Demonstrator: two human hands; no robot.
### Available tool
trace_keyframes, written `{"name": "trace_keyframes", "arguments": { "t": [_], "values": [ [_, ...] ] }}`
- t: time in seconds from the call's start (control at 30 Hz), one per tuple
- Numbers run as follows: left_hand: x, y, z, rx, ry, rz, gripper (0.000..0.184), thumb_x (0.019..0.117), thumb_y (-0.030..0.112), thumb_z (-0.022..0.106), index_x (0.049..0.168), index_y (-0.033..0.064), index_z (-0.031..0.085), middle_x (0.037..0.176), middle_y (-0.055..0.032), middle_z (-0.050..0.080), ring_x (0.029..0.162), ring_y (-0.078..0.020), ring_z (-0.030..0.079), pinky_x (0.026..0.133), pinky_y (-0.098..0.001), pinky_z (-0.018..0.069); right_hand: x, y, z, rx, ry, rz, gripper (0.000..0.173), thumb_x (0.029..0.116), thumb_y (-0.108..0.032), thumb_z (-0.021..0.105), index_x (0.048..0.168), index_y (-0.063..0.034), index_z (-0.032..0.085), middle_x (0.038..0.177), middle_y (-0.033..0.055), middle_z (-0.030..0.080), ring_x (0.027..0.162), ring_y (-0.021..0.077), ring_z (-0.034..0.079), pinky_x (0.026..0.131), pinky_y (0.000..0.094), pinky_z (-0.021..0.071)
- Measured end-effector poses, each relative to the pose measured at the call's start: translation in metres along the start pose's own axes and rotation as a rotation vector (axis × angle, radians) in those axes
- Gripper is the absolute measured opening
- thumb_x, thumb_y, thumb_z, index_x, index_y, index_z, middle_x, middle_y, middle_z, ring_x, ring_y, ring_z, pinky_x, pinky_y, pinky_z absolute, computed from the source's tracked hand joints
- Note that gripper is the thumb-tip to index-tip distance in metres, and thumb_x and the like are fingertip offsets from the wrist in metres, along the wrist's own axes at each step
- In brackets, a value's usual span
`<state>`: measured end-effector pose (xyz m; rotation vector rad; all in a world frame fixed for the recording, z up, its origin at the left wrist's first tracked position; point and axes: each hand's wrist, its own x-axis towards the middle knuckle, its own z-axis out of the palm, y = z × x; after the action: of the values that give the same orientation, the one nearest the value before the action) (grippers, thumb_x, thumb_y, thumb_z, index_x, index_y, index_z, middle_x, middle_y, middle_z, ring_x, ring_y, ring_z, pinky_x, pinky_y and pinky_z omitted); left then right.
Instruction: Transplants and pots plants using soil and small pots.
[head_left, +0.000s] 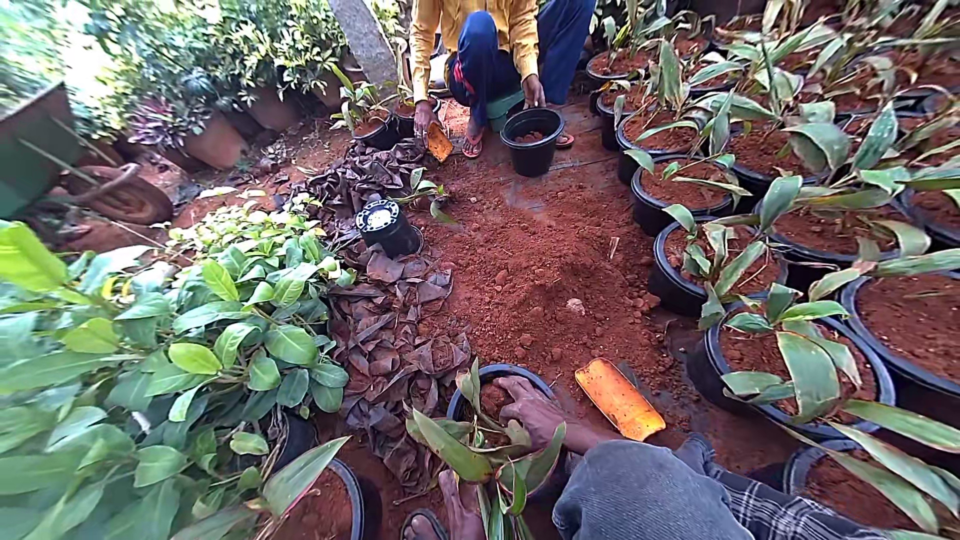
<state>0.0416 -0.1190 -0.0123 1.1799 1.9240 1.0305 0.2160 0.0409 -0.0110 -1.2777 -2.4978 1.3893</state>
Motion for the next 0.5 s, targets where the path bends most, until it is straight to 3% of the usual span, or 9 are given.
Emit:
{"name": "trace_keyframes", "arguments": {
  "t": [0.03,0.1,0.17,0.23,0.27,0.3,0.33,0.4,0.5],
  "values": [
    [0.004,0.006,0.001,-0.032,-0.007,-0.010,0.048,0.1047,0.011,0.045,0.139,-0.0224,0.040,0.141,-0.0377,0.050,0.136,-0.0345,0.050,0.117,-0.0359,0.0368,-0.004,0.004,0.001,0.035,0.040,-0.035,0.028,0.0945,-0.019,0.069,0.117,-0.0032,0.074,0.164,0.0230,0.032,0.155,0.0433,0.021,0.120,0.0604,0.0297],
    [0.016,-0.009,0.010,-0.185,-0.043,-0.037,0.043,0.1054,0.013,0.048,0.139,-0.0143,0.048,0.135,-0.0254,0.060,0.127,-0.0222,0.059,0.111,-0.0308,0.0457,-0.014,0.010,0.002,0.096,0.105,-0.103,0.027,0.0903,-0.019,0.073,0.111,-0.0006,0.075,0.159,0.0266,0.039,0.153,0.0432,0.028,0.121,0.0567,0.0319],
    [0.023,-0.019,0.014,-0.199,-0.067,-0.002,0.041,0.1039,0.016,0.052,0.136,-0.0095,0.055,0.132,-0.0193,0.066,0.123,-0.0194,0.063,0.110,-0.0320,0.0473,-0.021,0.013,0.001,0.107,0.107,-0.119,0.026,0.0895,-0.018,0.073,0.109,0.0000,0.075,0.156,0.0271,0.043,0.150,0.0424,0.033,0.121,0.0544,0.0324],
    [0.019,-0.004,0.008,-0.074,-0.059,-0.018,0.041,0.1016,0.015,0.055,0.134,-0.0097,0.057,0.131,-0.0201,0.066,0.125,-0.0206,0.061,0.112,-0.0337,0.0448,-0.029,0.012,-0.001,0.109,0.088,-0.127,0.024,0.0934,-0.015,0.070,0.111,0.0006,0.075,0.151,0.0260,0.049,0.146,0.0423,0.040,0.119,0.0539,0.0350],
    [0.013,0.008,0.000,0.017,-0.084,-0.038,0.043,0.1019,0.014,0.055,0.137,-0.0118,0.053,0.138,-0.0237,0.060,0.132,-0.0230,0.054,0.116,-0.0342,0.0384,-0.033,0.013,-0.003,0.102,0.078,-0.140,0.023,0.0952,-0.014,0.068,0.111,0.0005,0.075,0.146,0.0250,0.054,0.141,0.0421,0.045,0.116,0.0540,0.0377],
    [0.005,0.003,-0.001,0.114,-0.059,0.047,0.046,0.1013,0.013,0.052,0.138,-0.0153,0.050,0.142,-0.0302,0.054,0.138,-0.0293,0.048,0.119,-0.0358,0.0339,-0.036,0.014,-0.006,0.087,0.058,-0.157,0.023,0.0966,-0.014,0.067,0.112,0.0001,0.075,0.140,0.0238,0.059,0.136,0.0417,0.050,0.113,0.0543,0.0406],
    [-0.002,-0.005,0.000,0.225,-0.015,0.162,0.048,0.1008,0.013,0.052,0.137,-0.0176,0.051,0.144,-0.0366,0.050,0.141,-0.0389,0.046,0.120,-0.0403,0.0331,-0.039,0.015,-0.009,0.065,0.034,-0.180,0.023,0.0977,-0.015,0.065,0.113,-0.0004,0.074,0.135,0.0229,0.062,0.131,0.0417,0.054,0.109,0.0551,0.0435],
    [-0.008,-0.013,0.001,0.377,0.080,0.343,0.050,0.1017,0.019,0.051,0.136,-0.0166,0.053,0.142,-0.0362,0.053,0.138,-0.0376,0.051,0.117,-0.0350,0.0368,-0.042,0.022,-0.011,0.046,0.025,-0.235,0.024,0.0972,-0.018,0.066,0.113,-0.0012,0.074,0.127,0.0220,0.067,0.122,0.0419,0.060,0.103,0.0560,0.0474],
    [-0.018,-0.022,0.003,0.528,0.147,0.411,0.049,0.1021,0.021,0.048,0.137,-0.0132,0.054,0.145,-0.0385,0.048,0.138,-0.0424,0.050,0.117,-0.0396,0.0384,-0.045,0.029,-0.008,0.033,0.029,-0.268,0.025,0.0964,-0.017,0.066,0.114,-0.0020,0.074,0.124,0.0213,0.069,0.119,0.0413,0.062,0.102,0.0554,0.0488]
  ]
}}
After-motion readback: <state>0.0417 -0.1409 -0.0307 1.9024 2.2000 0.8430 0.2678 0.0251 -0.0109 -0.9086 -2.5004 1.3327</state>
